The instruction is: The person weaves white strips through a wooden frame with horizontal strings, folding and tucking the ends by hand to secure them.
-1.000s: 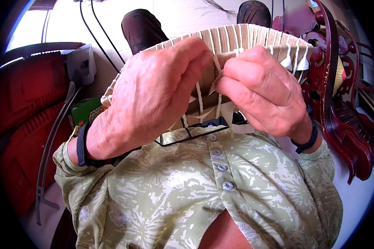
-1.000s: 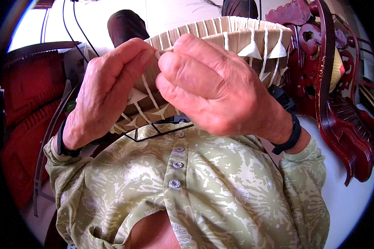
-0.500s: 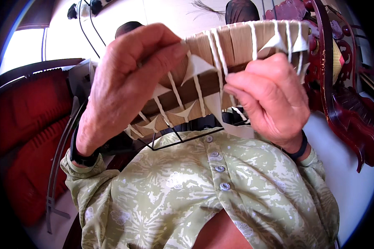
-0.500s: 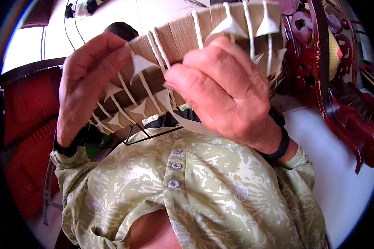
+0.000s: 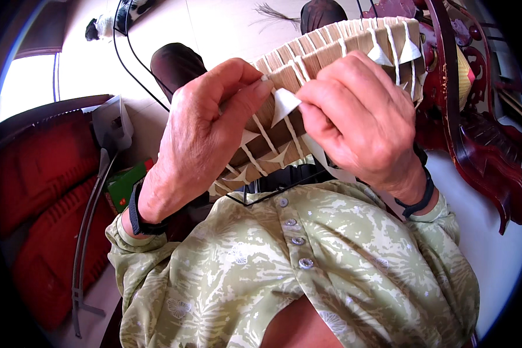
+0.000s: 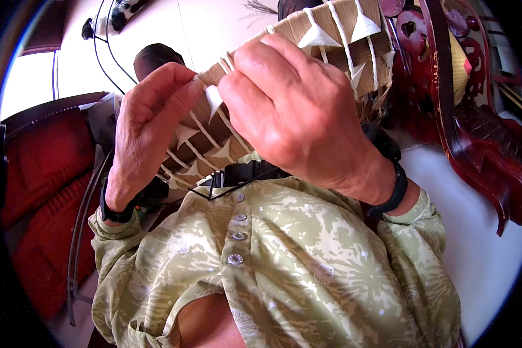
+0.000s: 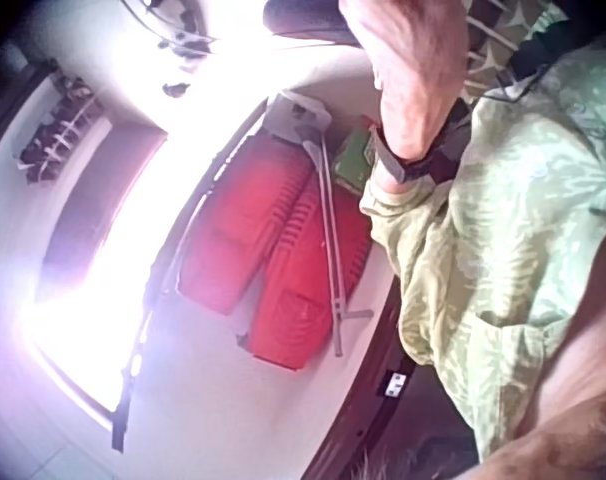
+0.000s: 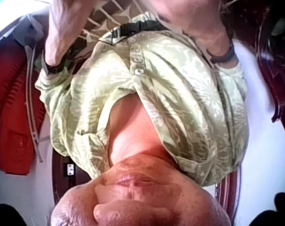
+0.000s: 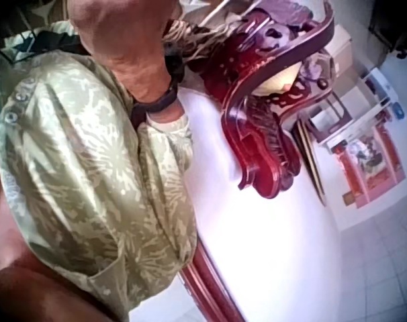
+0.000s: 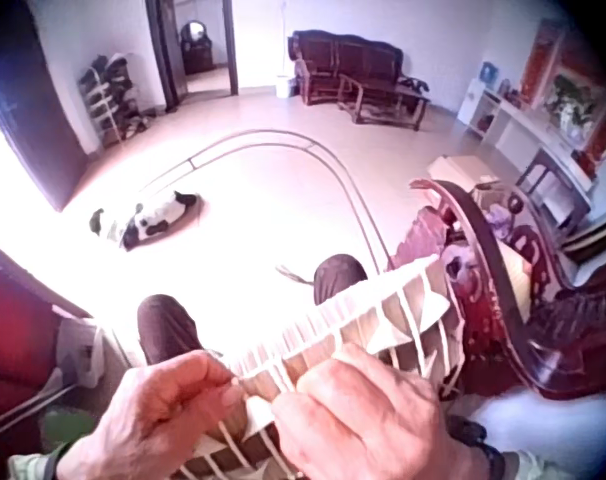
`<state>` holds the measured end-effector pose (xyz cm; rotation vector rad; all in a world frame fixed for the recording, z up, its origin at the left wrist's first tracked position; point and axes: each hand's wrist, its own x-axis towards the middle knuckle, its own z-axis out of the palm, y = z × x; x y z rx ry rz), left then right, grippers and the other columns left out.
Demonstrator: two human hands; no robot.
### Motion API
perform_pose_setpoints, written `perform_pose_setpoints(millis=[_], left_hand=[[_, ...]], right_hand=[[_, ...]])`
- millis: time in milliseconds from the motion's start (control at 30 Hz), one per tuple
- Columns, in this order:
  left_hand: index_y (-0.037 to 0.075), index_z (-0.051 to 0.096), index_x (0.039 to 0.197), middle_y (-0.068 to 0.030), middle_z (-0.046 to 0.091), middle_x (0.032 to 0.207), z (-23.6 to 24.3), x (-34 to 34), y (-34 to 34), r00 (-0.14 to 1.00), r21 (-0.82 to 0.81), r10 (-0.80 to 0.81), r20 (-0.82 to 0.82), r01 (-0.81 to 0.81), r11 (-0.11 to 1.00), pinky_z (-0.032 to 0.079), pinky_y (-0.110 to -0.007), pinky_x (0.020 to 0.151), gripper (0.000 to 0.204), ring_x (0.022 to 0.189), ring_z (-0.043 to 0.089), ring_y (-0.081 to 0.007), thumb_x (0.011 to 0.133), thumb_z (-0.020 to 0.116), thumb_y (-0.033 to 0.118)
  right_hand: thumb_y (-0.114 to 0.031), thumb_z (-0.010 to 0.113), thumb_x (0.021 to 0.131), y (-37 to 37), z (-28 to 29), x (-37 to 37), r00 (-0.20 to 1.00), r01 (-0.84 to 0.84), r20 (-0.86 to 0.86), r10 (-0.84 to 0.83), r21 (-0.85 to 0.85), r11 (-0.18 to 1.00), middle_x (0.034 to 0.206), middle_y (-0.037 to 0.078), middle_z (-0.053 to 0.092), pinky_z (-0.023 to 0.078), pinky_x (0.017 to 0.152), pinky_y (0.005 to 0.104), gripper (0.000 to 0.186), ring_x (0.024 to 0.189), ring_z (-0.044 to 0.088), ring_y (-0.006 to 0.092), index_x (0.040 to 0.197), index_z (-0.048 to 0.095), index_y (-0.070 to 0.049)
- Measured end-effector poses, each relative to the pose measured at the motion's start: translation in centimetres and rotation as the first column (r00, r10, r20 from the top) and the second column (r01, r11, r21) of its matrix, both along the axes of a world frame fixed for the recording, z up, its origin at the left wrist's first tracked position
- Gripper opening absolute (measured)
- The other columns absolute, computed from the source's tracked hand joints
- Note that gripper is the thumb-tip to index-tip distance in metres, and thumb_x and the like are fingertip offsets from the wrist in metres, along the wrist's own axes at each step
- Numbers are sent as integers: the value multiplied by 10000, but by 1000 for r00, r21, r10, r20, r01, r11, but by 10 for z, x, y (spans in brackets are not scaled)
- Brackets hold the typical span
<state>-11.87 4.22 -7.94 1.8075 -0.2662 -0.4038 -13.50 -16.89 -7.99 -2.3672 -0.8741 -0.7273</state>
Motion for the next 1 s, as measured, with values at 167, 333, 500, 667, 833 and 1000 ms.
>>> perform_pose_setpoints(millis=[167, 333, 500, 667, 833, 1000], left_hand=[[-48, 628, 1019, -23, 599, 721, -11, 3, 5, 1000, -79, -17, 5, 18, 997, 416, -253, 587, 198, 674, 462, -55, 1017, 623, 150], [-34, 668, 1116, -8, 660, 875, 3, 14, 11, 989, 63, -87, -124, 95, 993, 457, -225, 726, 287, 815, 541, -48, 1024, 643, 237], [-4, 713, 1080, 4, 694, 903, 12, 18, 6, 956, 123, -95, -279, 133, 984, 483, -226, 766, 297, 852, 585, -48, 1016, 659, 281], [-39, 695, 1031, 33, 627, 797, 1, 12, 3, 969, 24, -130, -210, 138, 990, 423, -220, 640, 306, 744, 494, -27, 1019, 650, 263], [-46, 694, 1022, 28, 648, 806, -2, 8, 3, 972, -80, -78, -221, 61, 995, 439, -216, 684, 281, 768, 523, -27, 1012, 655, 232], [-52, 694, 1025, 20, 650, 811, -6, 4, 3, 983, -91, -54, -176, 39, 995, 447, -219, 699, 253, 781, 530, -32, 1004, 661, 198]], right_hand=[[76, 789, 700, -4, 1, 1, 998, -17, -56, 19, 27, 999, 754, 97, 594, 497, 550, 335, 196, 642, 611, 231, 831, 667, -4], [-125, 867, 744, -15, 6, -47, 914, 83, -402, -58, 44, 996, 671, 63, 603, 470, 506, 331, 215, 564, 605, 194, 821, 690, -31], [-226, 905, 661, -5, 7, -60, 854, 121, -491, -173, -136, 983, 654, 49, 582, 463, 519, 362, 324, 537, 589, 238, 729, 633, -64], [-91, 834, 734, 3, 1, -71, 836, 168, -492, -243, -191, 967, 636, 57, 531, 450, 507, 379, 259, 544, 588, 258, 690, 581, -62], [-80, 801, 773, -7, 0, -80, 794, 71, -594, -125, -114, 991, 670, 92, 543, 443, 524, 406, 249, 586, 590, 281, 704, 566, -41], [-122, 773, 813, -12, -2, -83, 740, 5, -669, -67, -95, 996, 700, 92, 565, 483, 562, 410, 229, 633, 619, 288, 734, 568, -55]])
